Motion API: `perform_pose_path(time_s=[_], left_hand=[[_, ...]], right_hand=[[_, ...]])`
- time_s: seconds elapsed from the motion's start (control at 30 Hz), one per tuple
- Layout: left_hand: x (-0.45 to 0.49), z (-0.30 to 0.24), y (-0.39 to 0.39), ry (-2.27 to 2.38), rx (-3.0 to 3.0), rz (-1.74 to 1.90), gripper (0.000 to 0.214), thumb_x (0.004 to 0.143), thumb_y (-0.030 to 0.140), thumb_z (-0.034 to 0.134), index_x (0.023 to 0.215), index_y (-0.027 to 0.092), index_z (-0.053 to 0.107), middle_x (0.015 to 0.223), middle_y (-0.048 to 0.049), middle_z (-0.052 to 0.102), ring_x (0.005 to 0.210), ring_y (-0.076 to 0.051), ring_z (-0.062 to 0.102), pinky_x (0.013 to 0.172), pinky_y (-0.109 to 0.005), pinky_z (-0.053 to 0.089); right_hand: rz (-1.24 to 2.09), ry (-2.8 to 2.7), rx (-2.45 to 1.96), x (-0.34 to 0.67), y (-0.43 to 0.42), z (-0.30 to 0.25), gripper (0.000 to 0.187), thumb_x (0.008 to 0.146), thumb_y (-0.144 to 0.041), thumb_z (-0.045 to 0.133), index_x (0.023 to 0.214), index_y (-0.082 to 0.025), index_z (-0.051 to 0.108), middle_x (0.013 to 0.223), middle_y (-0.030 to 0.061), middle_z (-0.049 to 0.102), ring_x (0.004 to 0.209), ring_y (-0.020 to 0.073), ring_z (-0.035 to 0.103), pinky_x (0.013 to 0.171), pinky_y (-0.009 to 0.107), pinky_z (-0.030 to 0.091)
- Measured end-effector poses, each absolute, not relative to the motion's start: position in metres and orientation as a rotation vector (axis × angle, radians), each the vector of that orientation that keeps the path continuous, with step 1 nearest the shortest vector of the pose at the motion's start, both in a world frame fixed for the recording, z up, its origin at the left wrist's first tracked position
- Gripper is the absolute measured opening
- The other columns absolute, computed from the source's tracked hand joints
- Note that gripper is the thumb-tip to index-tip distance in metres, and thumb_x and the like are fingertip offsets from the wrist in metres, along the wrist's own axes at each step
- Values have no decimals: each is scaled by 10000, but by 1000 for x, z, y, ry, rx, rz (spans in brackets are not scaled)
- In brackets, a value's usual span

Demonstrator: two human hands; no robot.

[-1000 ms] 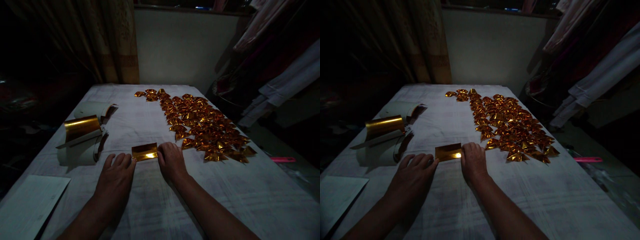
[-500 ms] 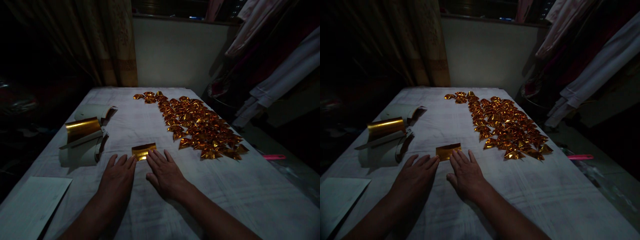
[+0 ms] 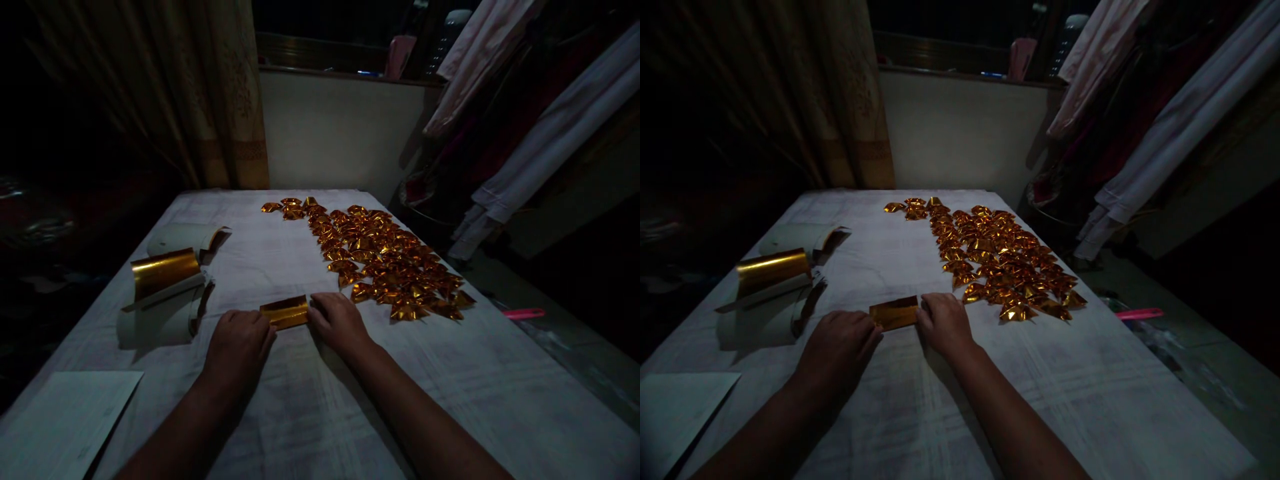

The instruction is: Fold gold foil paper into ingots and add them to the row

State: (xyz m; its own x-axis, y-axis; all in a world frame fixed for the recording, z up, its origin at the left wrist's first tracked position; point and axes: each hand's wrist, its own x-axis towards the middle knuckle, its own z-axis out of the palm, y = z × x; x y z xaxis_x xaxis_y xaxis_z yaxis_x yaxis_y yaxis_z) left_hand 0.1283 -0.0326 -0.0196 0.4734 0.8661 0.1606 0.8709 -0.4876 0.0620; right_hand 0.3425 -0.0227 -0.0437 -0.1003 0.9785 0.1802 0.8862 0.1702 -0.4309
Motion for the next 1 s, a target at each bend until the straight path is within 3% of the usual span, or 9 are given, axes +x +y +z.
perform_pose_path(time_s=[0.17,0.3,0.5,0.63,0.7,0.77,0.87,1.0], left_hand=[[122,-34,-26,-1649,-2640,-401,158,937,283,536,846,197,631,893,-73,683,859,-258,627,784,-392,453],[119,-45,-25,-1714,-2612,-520,125,926,315,559,939,197,596,935,-70,664,898,-261,607,807,-397,467],[114,-63,-23,-1774,-2486,-723,472,889,376,611,1298,171,493,1243,-153,623,1157,-325,570,948,-479,459],[113,-65,-18,-1840,-2572,-864,300,859,335,618,1130,208,605,1239,-116,632,1155,-303,584,962,-491,465],[114,-63,-15,-1882,-2624,-1052,182,864,355,595,973,219,649,1208,-99,650,1123,-279,607,969,-488,473],[116,-60,-13,-1948,-2657,-1305,185,876,382,566,871,218,652,1181,-98,671,1087,-257,633,967,-470,492],[121,-54,-14,-2037,-2640,-1633,217,885,413,545,874,221,646,1147,-101,707,1118,-246,641,996,-451,497],[123,-42,-19,-2018,-2595,-1739,236,871,447,555,873,227,640,1108,-90,729,1187,-262,612,1044,-470,464]], right_hand=[[308,-1950,-1681,339,-14,-58,342,811,-271,723,1147,-217,687,1154,73,702,1080,242,607,941,373,440],[372,-1937,-1600,341,-17,-63,283,778,-245,719,1058,-224,690,1126,61,694,1067,236,601,924,371,446],[465,-1920,-1460,347,-17,-63,133,757,-134,637,853,-225,657,935,25,699,950,213,619,846,335,448],[627,-1798,-1455,349,-18,-63,95,749,-149,590,783,-227,633,780,0,675,784,188,619,743,303,459],[779,-1681,-1443,348,-18,-63,55,774,-218,585,809,-227,627,720,-20,652,685,163,600,658,275,453],[940,-1540,-1396,346,-17,-63,131,775,-286,603,889,-225,621,703,-39,639,616,140,576,590,249,444],[1150,-1412,-1291,344,-18,-61,286,739,-306,643,1009,-221,606,712,-52,631,585,124,563,545,227,446],[1356,-1460,-1188,342,-23,-54,357,723,-299,675,1064,-227,601,750,-44,632,620,127,586,559,229,462]])
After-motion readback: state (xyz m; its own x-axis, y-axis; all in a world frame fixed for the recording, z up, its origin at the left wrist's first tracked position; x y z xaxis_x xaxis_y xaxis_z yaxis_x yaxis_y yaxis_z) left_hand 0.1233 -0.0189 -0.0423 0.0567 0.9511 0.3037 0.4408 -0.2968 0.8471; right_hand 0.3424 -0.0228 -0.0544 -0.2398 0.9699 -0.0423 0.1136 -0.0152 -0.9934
